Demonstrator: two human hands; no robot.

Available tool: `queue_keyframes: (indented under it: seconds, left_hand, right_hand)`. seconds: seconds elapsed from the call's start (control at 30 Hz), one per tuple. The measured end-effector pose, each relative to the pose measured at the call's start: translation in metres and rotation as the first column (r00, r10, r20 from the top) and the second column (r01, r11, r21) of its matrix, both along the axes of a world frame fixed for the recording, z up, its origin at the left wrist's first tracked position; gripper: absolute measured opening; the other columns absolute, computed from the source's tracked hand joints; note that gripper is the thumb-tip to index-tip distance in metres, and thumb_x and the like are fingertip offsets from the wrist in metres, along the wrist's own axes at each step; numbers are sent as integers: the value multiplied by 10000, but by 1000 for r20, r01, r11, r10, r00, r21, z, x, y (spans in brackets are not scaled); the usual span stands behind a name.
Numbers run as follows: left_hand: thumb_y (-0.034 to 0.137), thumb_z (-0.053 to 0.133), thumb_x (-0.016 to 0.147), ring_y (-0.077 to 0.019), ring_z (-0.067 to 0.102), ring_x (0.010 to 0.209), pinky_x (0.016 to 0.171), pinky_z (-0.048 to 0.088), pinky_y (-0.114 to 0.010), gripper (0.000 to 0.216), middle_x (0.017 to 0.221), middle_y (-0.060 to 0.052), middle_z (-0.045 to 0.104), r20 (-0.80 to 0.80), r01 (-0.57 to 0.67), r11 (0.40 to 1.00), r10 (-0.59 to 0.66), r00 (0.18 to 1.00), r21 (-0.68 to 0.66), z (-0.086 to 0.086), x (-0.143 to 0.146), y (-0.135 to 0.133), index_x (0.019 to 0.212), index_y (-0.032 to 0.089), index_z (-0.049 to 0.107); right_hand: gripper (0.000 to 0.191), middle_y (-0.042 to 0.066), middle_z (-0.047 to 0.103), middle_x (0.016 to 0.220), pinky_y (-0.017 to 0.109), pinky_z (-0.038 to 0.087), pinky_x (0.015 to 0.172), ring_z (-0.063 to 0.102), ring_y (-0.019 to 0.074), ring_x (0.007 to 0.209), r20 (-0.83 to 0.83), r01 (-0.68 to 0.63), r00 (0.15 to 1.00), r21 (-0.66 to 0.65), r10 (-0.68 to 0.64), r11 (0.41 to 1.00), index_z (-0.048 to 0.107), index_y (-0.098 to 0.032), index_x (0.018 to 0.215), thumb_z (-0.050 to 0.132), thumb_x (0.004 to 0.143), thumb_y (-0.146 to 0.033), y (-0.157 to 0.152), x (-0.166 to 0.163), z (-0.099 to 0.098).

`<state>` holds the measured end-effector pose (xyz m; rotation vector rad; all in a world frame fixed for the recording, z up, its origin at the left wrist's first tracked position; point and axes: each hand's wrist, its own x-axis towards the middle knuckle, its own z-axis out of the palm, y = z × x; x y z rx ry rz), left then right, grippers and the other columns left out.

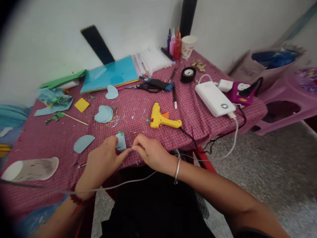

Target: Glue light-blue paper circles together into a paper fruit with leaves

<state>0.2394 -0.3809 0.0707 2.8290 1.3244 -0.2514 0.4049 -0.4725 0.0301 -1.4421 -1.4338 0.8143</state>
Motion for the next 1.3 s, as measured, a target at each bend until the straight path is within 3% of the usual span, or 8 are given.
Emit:
queue_keyframes:
  seconds: [0.13, 0.27, 0.4, 0.67, 0.87, 1.0, 1.13, 1.3]
  left_hand:
    - [489, 468, 886, -289, 667, 767, 573, 391, -325, 337, 932, -125, 651, 84, -129, 992, 129, 988, -11, -5, 1, 1, 974, 165, 490]
    - [341, 481, 856, -265, 660, 772, 633, 419, -334, 233, 909, -121, 666, 179, -172, 982, 184, 967, -78, -2, -4, 5, 981, 154, 542]
    - [246, 454, 835, -191, 636, 736, 692, 439, -299, 198, 800, -46, 669, 313, -154, 969, 210, 926, -194, -3, -17, 14, 951, 178, 600]
    - [263, 461, 805, -133, 546, 575, 565, 412, -257, 171, 639, 11, 615, 528, -126, 938, 289, 799, -323, 4, -39, 30, 789, 186, 612]
    - [302, 449, 837, -131, 546, 558, 548, 424, -259, 190, 608, 20, 602, 600, -67, 930, 287, 747, -362, 11, -36, 26, 792, 200, 603]
    - [331, 490, 850, -127, 516, 555, 552, 407, -259, 187, 595, 38, 546, 598, -37, 934, 258, 759, -355, 11, -38, 25, 762, 200, 589]
    - [357, 517, 871, -145, 562, 625, 614, 431, -277, 184, 681, 19, 605, 550, 2, 938, 202, 810, -348, 12, -44, 17, 817, 203, 603]
    - [464, 526, 889, -199, 614, 751, 625, 446, -308, 280, 914, -41, 614, 297, 26, 991, 15, 955, -133, 1, -30, -21, 1008, 212, 557]
  right_hand:
    - [112, -28, 536, 717, 256, 380, 625, 500, 122, 650, -11, -13, 1000, 18, 13, 1000, 539, -195, 857, 493, 941, -254, 1, 0, 0]
    - [93, 3, 566, 835, 269, 414, 706, 530, 129, 765, -35, -34, 999, 33, 36, 999, 548, -186, 894, 497, 870, -113, 3, 5, 0]
    - [125, -6, 552, 786, 261, 436, 664, 549, 118, 714, -93, -26, 995, -2, 26, 1000, 551, -182, 837, 499, 819, -69, 3, 8, -2]
    - [109, -56, 526, 643, 227, 419, 531, 530, 83, 530, -157, -14, 988, -107, -3, 994, 528, -195, 752, 586, 843, -181, -1, 2, -3]
    - [33, -31, 544, 729, 251, 415, 611, 520, 111, 651, -73, 45, 996, -57, -49, 997, 558, -194, 898, 569, 884, -221, 10, -6, 12]
    - [127, -3, 569, 802, 269, 425, 677, 535, 127, 741, -20, 34, 999, 7, -33, 999, 582, -183, 882, 535, 832, -76, 20, -9, 11]
    - [151, 1, 576, 825, 284, 439, 715, 548, 128, 771, -71, 51, 996, 31, -49, 998, 582, -183, 870, 505, 830, -60, 20, -4, 6]
    - [110, -27, 509, 774, 282, 420, 689, 504, 119, 723, -145, 132, 981, 25, -127, 991, 580, -195, 876, 568, 799, -117, 18, 12, 8]
